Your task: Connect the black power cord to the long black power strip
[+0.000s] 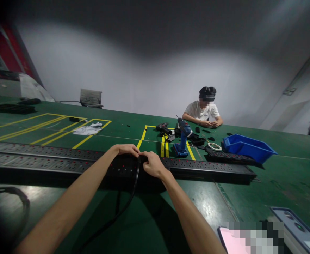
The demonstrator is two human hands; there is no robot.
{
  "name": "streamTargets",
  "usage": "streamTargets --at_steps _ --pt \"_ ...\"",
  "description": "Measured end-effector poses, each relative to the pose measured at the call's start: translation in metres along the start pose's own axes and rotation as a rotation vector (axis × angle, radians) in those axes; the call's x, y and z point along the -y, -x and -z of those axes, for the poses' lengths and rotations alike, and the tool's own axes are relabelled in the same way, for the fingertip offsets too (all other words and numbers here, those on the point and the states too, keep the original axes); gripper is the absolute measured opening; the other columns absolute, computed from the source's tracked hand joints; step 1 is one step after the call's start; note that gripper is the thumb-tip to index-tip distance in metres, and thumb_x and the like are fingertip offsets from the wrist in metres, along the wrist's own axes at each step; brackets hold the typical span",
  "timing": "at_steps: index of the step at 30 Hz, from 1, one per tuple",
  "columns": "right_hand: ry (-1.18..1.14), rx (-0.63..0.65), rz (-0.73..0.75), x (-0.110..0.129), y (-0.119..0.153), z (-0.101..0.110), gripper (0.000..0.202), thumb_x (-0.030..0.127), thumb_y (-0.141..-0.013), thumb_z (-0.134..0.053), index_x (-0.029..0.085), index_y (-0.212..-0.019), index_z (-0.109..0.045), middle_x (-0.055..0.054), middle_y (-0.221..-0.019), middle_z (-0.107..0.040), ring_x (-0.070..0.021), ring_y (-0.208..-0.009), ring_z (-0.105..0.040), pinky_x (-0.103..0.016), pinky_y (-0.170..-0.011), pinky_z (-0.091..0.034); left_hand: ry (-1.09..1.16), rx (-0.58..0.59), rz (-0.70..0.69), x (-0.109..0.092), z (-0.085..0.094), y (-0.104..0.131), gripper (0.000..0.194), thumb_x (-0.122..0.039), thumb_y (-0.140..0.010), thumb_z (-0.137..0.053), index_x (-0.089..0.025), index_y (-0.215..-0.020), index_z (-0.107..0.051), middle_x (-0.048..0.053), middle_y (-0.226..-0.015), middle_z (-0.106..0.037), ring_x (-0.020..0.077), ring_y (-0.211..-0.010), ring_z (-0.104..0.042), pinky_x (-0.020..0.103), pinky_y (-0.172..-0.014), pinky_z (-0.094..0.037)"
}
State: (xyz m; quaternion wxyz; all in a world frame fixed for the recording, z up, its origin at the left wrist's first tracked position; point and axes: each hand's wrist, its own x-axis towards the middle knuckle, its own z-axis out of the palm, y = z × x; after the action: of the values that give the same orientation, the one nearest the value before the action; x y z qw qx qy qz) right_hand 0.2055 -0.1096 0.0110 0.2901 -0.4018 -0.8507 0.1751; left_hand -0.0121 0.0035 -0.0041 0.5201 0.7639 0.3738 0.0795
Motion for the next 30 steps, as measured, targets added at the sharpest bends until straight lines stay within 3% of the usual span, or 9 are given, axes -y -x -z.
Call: streamTargets --at_steps 5,9,16,19,23,26,30 --pt "-0.097 -0.058 -0.157 0.005 -0.008 -0.006 0.032 0.028 -0.092 -0.041 0.023 -0.109 -0.067 -0.004 -0.107 -0.068 -0.0202 -0.102 -0.057 -0.032 -0.089 -0.039 -0.004 -0.008 -0.014 0.001 0.0 -0.001 0.029 -0.032 -0.067 -0.072 -0.019 -0.092 -0.076 0.0 -0.084 -0.071 0.0172 -0.081 -0.06 0.026 -0.077 -0.042" --pt "0.026 -0.117 -0.226 0.015 -0.006 -0.012 0.033 0.05 -0.09 -0.05 0.025 -0.103 -0.068 -0.003 -0.103 -0.069 -0.0233 -0.105 -0.055 -0.038 -0.092 -0.031 -0.025 -0.026 -0.022 0.001 0.0 0.0 0.033 -0.032 -0.067 -0.072 -0.017 -0.096 -0.076 0.001 -0.082 -0.071 0.0164 -0.078 -0.059 0.026 -0.076 -0.041" --pt "0.035 -0.103 -0.149 0.015 -0.002 -0.012 0.028 0.046 -0.09 -0.051 0.023 -0.1 -0.064 -0.003 -0.103 -0.068 -0.0222 -0.102 -0.056 -0.039 -0.092 -0.031 -0.012 -0.009 -0.032 -0.001 0.0 0.001 0.032 -0.034 -0.065 -0.074 -0.017 -0.093 -0.076 0.002 -0.083 -0.071 0.0174 -0.078 -0.06 0.027 -0.077 -0.042" --pt "-0.075 -0.037 -0.119 0.01 -0.001 -0.005 0.024 0.034 -0.092 -0.047 0.024 -0.107 -0.063 -0.002 -0.107 -0.067 -0.0206 -0.105 -0.056 -0.037 -0.094 -0.034 0.02 -0.006 -0.033 -0.001 -0.001 0.001 0.034 -0.036 -0.065 -0.075 -0.016 -0.093 -0.076 0.004 -0.085 -0.071 0.0182 -0.081 -0.061 0.027 -0.078 -0.043" --pt "-0.136 0.047 0.022 0.006 0.003 0.003 0.047 0.02 -0.077 -0.061 0.023 -0.124 -0.056 -0.004 -0.121 -0.062 -0.0206 -0.111 -0.055 -0.034 -0.097 -0.037 0.013 -0.022 -0.032 -0.001 -0.001 0.002 0.032 -0.036 -0.065 -0.074 -0.016 -0.09 -0.076 0.004 -0.087 -0.072 0.0182 -0.084 -0.06 0.027 -0.081 -0.042" --pt "-0.076 0.03 0.042 0.008 0.006 0.002 0.057 0.027 -0.072 -0.071 0.023 -0.126 -0.054 -0.006 -0.121 -0.061 -0.0233 -0.11 -0.055 -0.036 -0.096 -0.039 -0.003 -0.032 -0.011 -0.002 0.0 0.002 0.035 -0.038 -0.065 -0.074 -0.017 -0.093 -0.076 0.005 -0.089 -0.071 0.0184 -0.084 -0.06 0.027 -0.079 -0.042" --pt "0.009 0.036 0.046 0.013 0.008 -0.001 0.05 0.037 -0.08 -0.068 0.02 -0.125 -0.055 -0.011 -0.123 -0.06 -0.0238 -0.11 -0.055 -0.038 -0.096 -0.039 0.023 -0.01 0.005 -0.002 0.0 0.001 0.037 -0.036 -0.063 -0.076 -0.016 -0.095 -0.076 0.005 -0.087 -0.071 0.0188 -0.081 -0.061 0.028 -0.078 -0.043"
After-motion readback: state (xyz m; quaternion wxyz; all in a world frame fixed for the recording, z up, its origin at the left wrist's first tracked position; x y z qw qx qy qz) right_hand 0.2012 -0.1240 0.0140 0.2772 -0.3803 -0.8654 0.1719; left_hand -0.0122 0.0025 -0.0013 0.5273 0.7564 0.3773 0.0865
